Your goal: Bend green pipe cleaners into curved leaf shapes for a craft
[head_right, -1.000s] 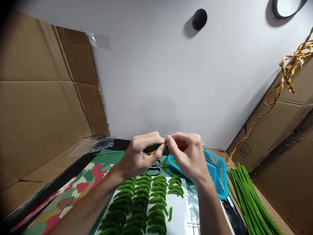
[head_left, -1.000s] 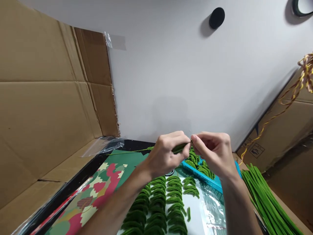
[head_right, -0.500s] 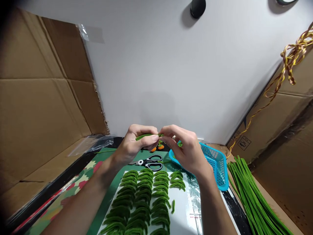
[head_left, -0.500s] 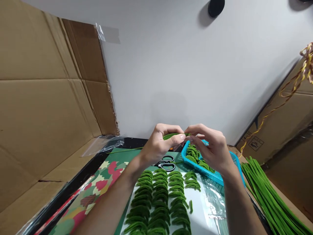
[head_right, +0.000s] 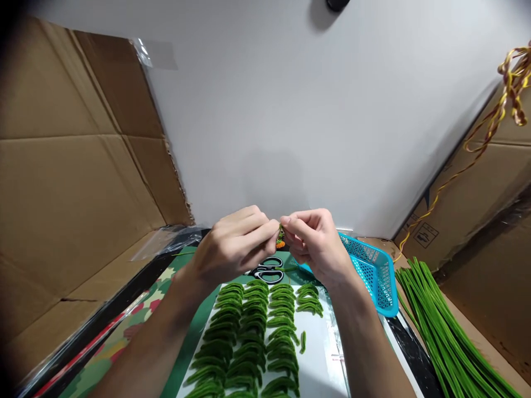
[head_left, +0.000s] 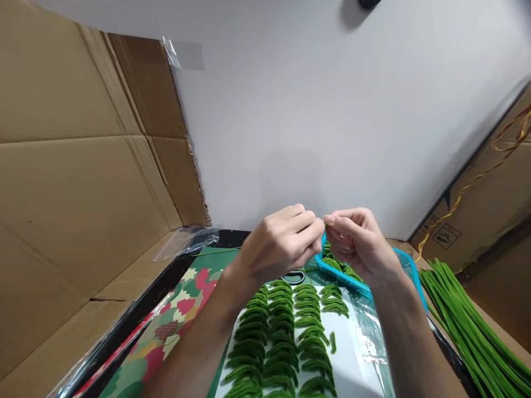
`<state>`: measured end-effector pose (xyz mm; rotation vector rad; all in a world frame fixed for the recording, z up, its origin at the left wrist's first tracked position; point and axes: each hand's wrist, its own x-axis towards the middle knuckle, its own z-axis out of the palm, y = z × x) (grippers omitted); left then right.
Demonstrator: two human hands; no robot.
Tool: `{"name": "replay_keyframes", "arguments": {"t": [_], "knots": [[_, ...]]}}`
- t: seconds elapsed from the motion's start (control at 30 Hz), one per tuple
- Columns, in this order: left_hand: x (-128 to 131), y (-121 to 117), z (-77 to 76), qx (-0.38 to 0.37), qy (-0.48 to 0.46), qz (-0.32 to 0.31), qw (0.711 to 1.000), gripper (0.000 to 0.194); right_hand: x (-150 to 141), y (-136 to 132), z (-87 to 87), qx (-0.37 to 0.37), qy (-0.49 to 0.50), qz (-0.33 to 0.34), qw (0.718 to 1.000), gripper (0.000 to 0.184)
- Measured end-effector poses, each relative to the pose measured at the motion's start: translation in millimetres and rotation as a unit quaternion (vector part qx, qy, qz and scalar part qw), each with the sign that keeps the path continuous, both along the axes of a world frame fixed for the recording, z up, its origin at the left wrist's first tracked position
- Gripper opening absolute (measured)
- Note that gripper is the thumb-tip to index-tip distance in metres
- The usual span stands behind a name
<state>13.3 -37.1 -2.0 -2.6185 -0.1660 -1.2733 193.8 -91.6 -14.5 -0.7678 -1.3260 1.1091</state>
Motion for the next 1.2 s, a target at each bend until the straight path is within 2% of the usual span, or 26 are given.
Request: {"name": "replay_keyframes", "arguments": {"t": [0.03,0.1,0.13,0.2,0.27,0.33,0.37,0.43,0.5,0.6,0.73,0.8,0.83,0.9,0.97,1.0,1.03,1.1,1.13,1.2], "knots": [[0,1,-0.4,0.032,0.008,0.019,0.999,0.024,0,2,0.1,-0.027,0.020,0.021,0.999,0.054],[1,4,-1.8,0.009,-0.005,0.016,1.000,0.025,0,4,0.5,-0.039,0.014,0.027,0.999,0.052],[1,4,-2.2,-0.040,-0.018,-0.002,0.999,0.024,-1,3,0.7,-0.023,-0.006,0.013,1.000,0.051],[1,3,-1.5,-0.169,-0.046,-0.040,0.984,0.021,-1,1,1.2,0.048,-0.067,-0.057,0.995,0.043],[-1,0,1.8,-0.289,-0.062,-0.060,0.953,0.019,-1,-2,1.6,0.152,-0.148,-0.159,0.964,0.027],[-5,-2,6.4,-0.377,-0.058,-0.068,0.922,0.020,0,-6,1.8,0.256,-0.237,-0.240,0.906,0.009],[-8,-3,8.7,-0.411,-0.053,-0.074,0.907,0.022,1,-7,1.8,0.297,-0.282,-0.259,0.875,0.005],[-12,-4,12.2,-0.466,-0.040,-0.093,0.879,0.024,3,-9,1.7,0.356,-0.360,-0.272,0.819,0.008],[-16,-3,14.0,-0.507,-0.026,-0.114,0.854,0.027,5,-10,1.7,0.384,-0.411,-0.273,0.780,0.011],[-18,-1,13.9,-0.540,-0.015,-0.137,0.830,0.030,6,-12,2.0,0.401,-0.438,-0.260,0.761,0.013],[-17,0,12.9,-0.546,-0.017,-0.150,0.824,0.029,5,-11,0.8,0.422,-0.432,-0.257,0.754,0.010],[-16,-2,13.1,-0.528,-0.014,-0.144,0.837,0.028,2,-9,-0.5,0.419,-0.406,-0.260,0.769,0.012],[-15,-3,13.3,-0.507,-0.013,-0.132,0.852,0.026,0,-9,-0.9,0.402,-0.378,-0.258,0.793,0.014],[-14,-5,13.3,-0.430,-0.012,-0.093,0.898,0.021,-6,-7,-1.2,0.319,-0.281,-0.232,0.875,0.018],[-12,-6,12.3,-0.314,-0.003,-0.045,0.948,0.018,-12,-3,-0.7,0.177,-0.148,-0.162,0.960,0.030],[-11,-6,11.3,-0.247,0.002,-0.023,0.969,0.019,-14,0,-0.2,0.101,-0.081,-0.113,0.985,0.039],[-10,-5,10.1,-0.186,0.007,-0.005,0.983,0.021,-14,3,0.3,0.037,-0.028,-0.062,0.997,0.046],[-7,-2,8.2,-0.113,0.009,0.016,0.993,0.024,-12,7,1.6,-0.026,0.028,-0.005,0.999,0.052],[-6,-1,7.9,-0.114,0.008,0.016,0.993,0.023,-11,8,2.5,-0.027,0.028,0.000,0.999,0.051],[-5,-2,8.9,-0.186,-0.004,0.005,0.983,0.022,-7,6,5.0,0.008,0.001,-0.019,1.000,0.043]]}}
